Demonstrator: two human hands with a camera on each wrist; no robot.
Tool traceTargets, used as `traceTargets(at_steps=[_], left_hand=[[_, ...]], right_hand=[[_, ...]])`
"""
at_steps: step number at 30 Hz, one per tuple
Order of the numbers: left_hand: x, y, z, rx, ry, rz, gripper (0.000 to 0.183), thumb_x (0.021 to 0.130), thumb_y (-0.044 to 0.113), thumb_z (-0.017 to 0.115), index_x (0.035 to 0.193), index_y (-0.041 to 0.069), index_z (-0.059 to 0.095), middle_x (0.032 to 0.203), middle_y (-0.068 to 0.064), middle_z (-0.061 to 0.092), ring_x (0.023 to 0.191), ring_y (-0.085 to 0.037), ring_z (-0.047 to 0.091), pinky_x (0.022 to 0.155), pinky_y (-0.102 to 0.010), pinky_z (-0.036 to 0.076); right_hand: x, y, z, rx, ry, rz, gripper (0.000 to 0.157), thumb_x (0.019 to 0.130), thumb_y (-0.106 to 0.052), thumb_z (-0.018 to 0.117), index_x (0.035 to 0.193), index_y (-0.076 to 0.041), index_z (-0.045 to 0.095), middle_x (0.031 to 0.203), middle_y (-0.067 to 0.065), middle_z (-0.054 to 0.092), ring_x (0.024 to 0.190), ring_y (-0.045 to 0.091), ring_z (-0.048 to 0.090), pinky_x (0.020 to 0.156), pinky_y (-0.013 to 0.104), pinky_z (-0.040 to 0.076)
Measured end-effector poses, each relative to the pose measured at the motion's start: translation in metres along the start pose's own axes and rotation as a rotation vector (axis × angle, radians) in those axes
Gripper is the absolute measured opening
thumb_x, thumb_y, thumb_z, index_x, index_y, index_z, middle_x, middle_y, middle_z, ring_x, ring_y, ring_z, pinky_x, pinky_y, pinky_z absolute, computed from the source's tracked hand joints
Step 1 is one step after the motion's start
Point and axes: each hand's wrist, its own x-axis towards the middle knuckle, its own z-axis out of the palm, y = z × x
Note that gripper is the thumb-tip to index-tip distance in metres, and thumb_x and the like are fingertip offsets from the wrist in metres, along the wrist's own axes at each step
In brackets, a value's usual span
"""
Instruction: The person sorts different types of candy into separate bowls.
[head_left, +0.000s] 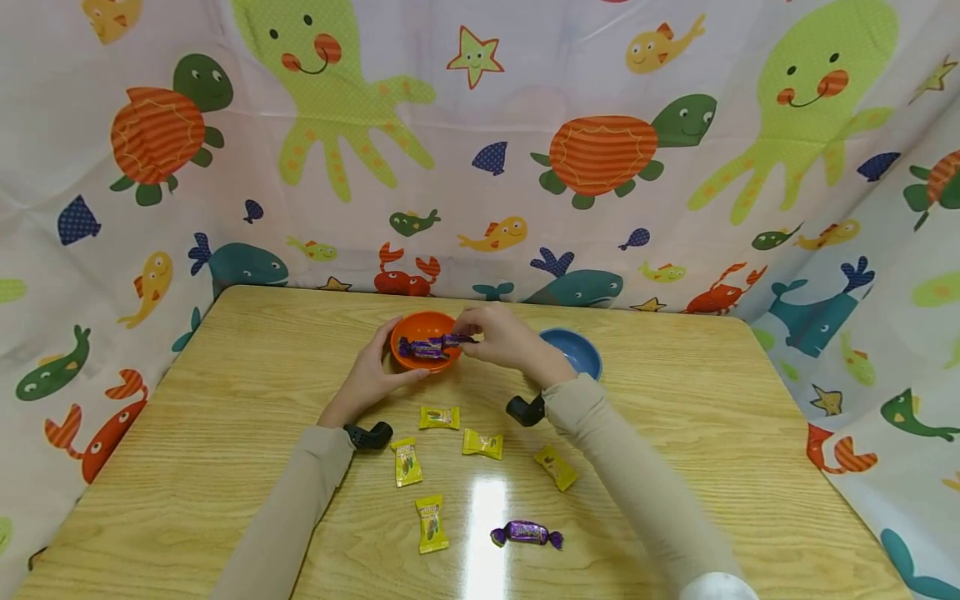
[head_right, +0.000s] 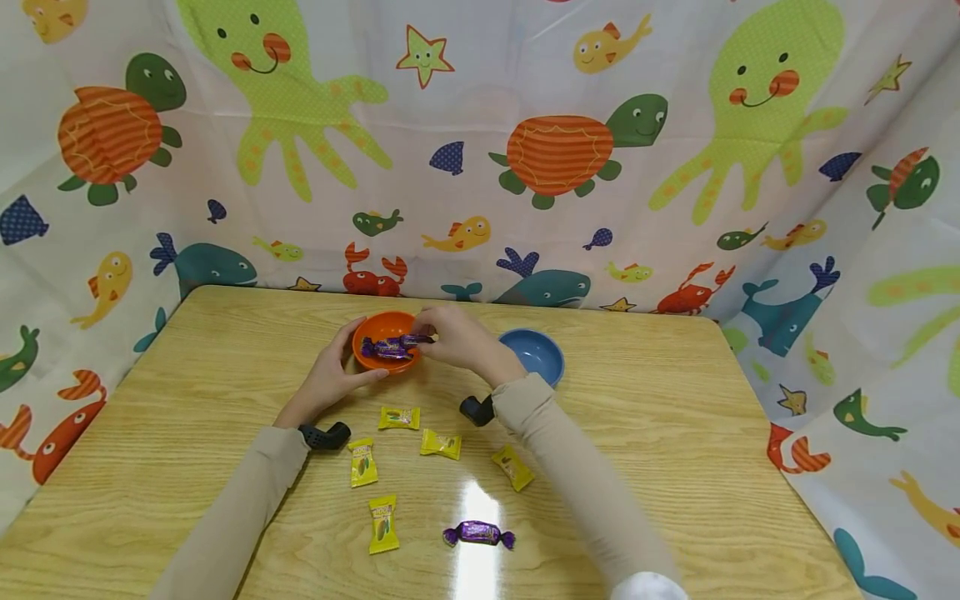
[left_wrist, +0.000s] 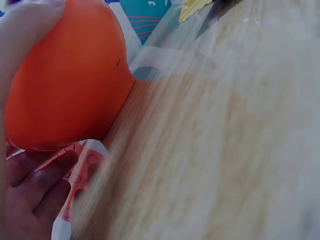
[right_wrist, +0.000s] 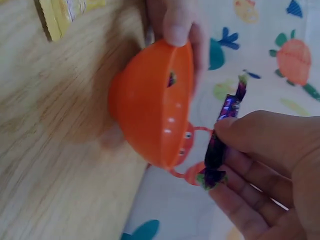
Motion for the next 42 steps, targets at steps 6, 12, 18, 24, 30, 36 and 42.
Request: traceTargets(at_steps=[6,12,18,24,30,36,42], left_hand=[[-0.008,0.032,-0.003,-0.002,-0.012,-0.023,0.093,0.084,0.016,0.082,0.154,-0.001,0.024,0.154,-0.02,0.036,0.142,-0.033,0.034,0.117,-0.05,0.026],[-0.009,0.036,-0.003,0.002,-0.01,-0.021,0.091,0.085,0.018,0.081,0.155,0.002,0.025,0.155,-0.02,0.034,0.143,-0.032,0.032,0.118,-0.048,0.025],[-0.009,0.037,-0.003,0.013,-0.004,-0.005,0.091,0.084,0.014,0.082,0.154,0.003,0.025,0.154,-0.023,0.034,0.142,-0.034,0.033,0.117,-0.049,0.026],[-0.009,0.034,-0.003,0.008,-0.004,0.006,0.091,0.082,0.012,0.083,0.153,-0.002,0.026,0.152,-0.023,0.037,0.141,-0.034,0.036,0.116,-0.05,0.027],[-0.006,0.022,-0.002,-0.006,0.0,0.002,0.092,0.083,0.013,0.083,0.154,0.001,0.026,0.152,-0.021,0.038,0.141,-0.033,0.036,0.117,-0.05,0.026],[0.0,-0.005,0.001,-0.025,0.011,0.009,0.092,0.082,0.019,0.084,0.155,0.015,0.027,0.152,-0.011,0.041,0.14,-0.027,0.037,0.117,-0.048,0.027],[0.0,-0.009,0.001,-0.024,0.021,0.027,0.092,0.081,0.029,0.085,0.154,0.019,0.03,0.15,-0.006,0.043,0.139,-0.024,0.039,0.116,-0.048,0.028]], right_hand=[[0.031,0.01,0.019,-0.002,-0.021,0.018,0.015,0.087,-0.006,0.075,0.102,-0.003,0.075,0.097,0.008,0.068,0.086,0.019,0.058,0.077,0.027,0.05],[0.052,0.018,0.038,-0.058,-0.073,0.079,0.018,0.088,-0.008,0.076,0.104,-0.001,0.074,0.096,0.008,0.067,0.084,0.019,0.056,0.077,0.026,0.05],[0.061,0.013,0.049,-0.186,-0.102,0.107,0.014,0.09,-0.009,0.073,0.103,-0.004,0.075,0.099,0.007,0.066,0.087,0.018,0.06,0.084,0.028,0.053],[0.065,0.008,0.057,-0.305,-0.109,0.111,0.011,0.091,-0.006,0.07,0.1,-0.005,0.074,0.099,0.007,0.068,0.09,0.018,0.062,0.084,0.029,0.054],[0.065,0.006,0.061,-0.294,-0.094,0.119,0.011,0.09,-0.004,0.07,0.1,-0.004,0.074,0.099,0.008,0.069,0.091,0.019,0.063,0.086,0.031,0.054],[0.064,0.006,0.058,-0.241,-0.071,0.103,0.012,0.09,-0.006,0.072,0.101,-0.002,0.074,0.1,0.009,0.069,0.09,0.019,0.064,0.084,0.03,0.055],[0.058,0.0,0.048,-0.131,-0.064,0.097,0.015,0.092,-0.012,0.071,0.105,-0.003,0.073,0.104,0.009,0.07,0.092,0.019,0.063,0.086,0.029,0.053]])
